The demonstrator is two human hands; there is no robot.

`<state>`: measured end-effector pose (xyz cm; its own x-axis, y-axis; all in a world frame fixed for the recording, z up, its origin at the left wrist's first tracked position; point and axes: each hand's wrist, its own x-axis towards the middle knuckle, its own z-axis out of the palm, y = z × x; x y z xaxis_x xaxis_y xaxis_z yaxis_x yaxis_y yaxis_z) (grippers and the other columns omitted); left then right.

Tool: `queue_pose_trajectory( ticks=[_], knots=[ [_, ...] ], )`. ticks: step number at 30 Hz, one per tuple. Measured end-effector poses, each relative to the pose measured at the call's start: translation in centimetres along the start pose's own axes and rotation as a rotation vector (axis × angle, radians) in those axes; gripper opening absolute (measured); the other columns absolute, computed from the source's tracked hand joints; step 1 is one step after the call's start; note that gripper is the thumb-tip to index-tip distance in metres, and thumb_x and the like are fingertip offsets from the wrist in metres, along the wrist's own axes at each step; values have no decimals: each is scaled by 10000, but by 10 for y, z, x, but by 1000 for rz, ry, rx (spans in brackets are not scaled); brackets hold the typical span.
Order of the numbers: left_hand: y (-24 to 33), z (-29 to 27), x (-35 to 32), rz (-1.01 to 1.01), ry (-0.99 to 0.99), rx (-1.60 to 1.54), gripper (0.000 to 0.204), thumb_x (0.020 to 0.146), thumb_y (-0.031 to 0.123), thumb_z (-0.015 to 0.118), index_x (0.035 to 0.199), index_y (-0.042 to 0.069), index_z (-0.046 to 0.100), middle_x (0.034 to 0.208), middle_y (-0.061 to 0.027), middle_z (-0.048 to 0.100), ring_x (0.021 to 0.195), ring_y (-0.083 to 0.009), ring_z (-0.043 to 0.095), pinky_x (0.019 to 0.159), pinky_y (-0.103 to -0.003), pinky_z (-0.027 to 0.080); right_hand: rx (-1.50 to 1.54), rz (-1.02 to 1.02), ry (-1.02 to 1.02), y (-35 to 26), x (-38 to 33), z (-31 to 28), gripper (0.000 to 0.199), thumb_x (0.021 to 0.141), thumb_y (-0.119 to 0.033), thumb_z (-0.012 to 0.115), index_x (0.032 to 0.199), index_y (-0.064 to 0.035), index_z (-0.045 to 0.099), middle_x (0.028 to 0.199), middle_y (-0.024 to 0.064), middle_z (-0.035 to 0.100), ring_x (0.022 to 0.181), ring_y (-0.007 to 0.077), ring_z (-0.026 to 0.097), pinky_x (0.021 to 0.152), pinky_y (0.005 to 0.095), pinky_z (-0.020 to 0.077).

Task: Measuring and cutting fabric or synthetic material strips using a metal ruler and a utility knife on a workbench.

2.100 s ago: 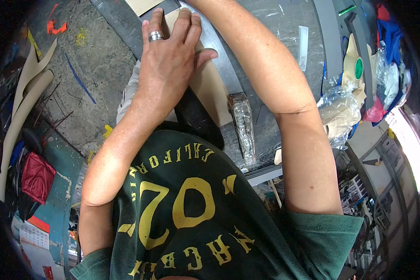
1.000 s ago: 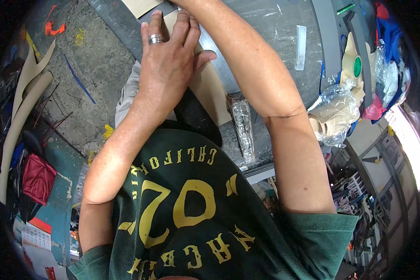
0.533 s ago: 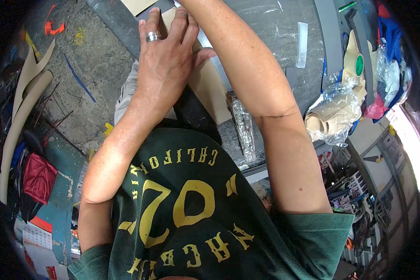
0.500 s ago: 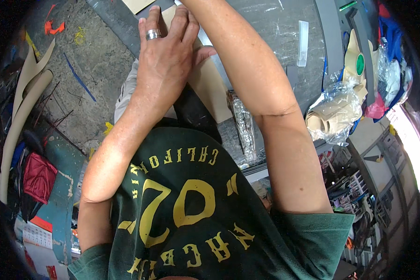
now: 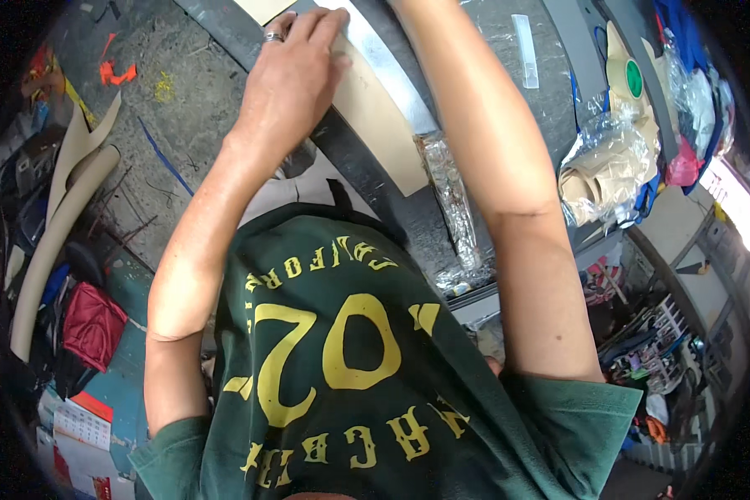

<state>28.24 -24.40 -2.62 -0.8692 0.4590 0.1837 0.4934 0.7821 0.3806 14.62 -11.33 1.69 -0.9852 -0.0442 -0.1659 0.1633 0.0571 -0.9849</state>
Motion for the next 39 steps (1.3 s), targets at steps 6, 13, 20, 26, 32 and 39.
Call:
queue_pose_trajectory(
  ticks=[6, 13, 20, 26, 32, 39],
  knots=[
    [-60, -40, 9, 123, -35, -66, 451, 834, 64, 660, 1276, 5, 592, 1264, -219, 594, 1214, -395, 569, 995, -426, 525, -441, 103, 123, 20, -108, -95, 438, 1039, -333, 587, 1368, -47, 621, 929, 84, 665, 732, 182, 618, 683, 309, 471],
    [-100, -47, 35, 458, -201, 104, 344, 835, 84, 698, 1167, 15, 640, 1117, -126, 671, 1068, -313, 675, 928, -408, 570, -907, 196, 198, 65, -238, -152, 588, 1004, -376, 668, 1503, -98, 530, 1368, 221, 646, 1213, 349, 652, 1029, 379, 493],
    [-101, -58, 51, 536, -454, 244, 238, 822, 97, 728, 1035, 45, 634, 1012, -129, 662, 912, -328, 719, 795, -416, 603, -954, 209, 277, 76, -295, -138, 474, 916, -265, 774, 1332, -75, 647, 1163, 155, 678, 989, 339, 694, 850, 400, 541],
    [-100, -59, 58, 562, -490, 307, 234, 850, 162, 736, 1027, 51, 630, 1025, -121, 664, 903, -303, 730, 773, -402, 609, -988, 127, 322, 80, -316, -132, 518, 842, -300, 841, 1286, -89, 679, 1019, 110, 613, 775, 295, 633, 701, 378, 519],
    [-102, -46, 63, 651, -334, 292, 125, 906, 181, 639, 980, 82, 631, 925, -109, 676, 762, -310, 737, 673, -403, 613, -1084, 145, 378, 69, -329, -139, 527, 806, -309, 857, 1254, -78, 701, 953, 109, 637, 919, 308, 608, 825, 397, 503],
    [-96, -43, 63, 434, -280, -15, 208, 947, 247, 649, 1036, 59, 651, 770, -196, 718, 732, -396, 718, 679, -485, 583, -1083, 109, 709, 27, -326, -88, 374, 885, -195, 798, 1224, -52, 733, 1015, 111, 684, 953, 259, 654, 903, 367, 516]
  ],
)
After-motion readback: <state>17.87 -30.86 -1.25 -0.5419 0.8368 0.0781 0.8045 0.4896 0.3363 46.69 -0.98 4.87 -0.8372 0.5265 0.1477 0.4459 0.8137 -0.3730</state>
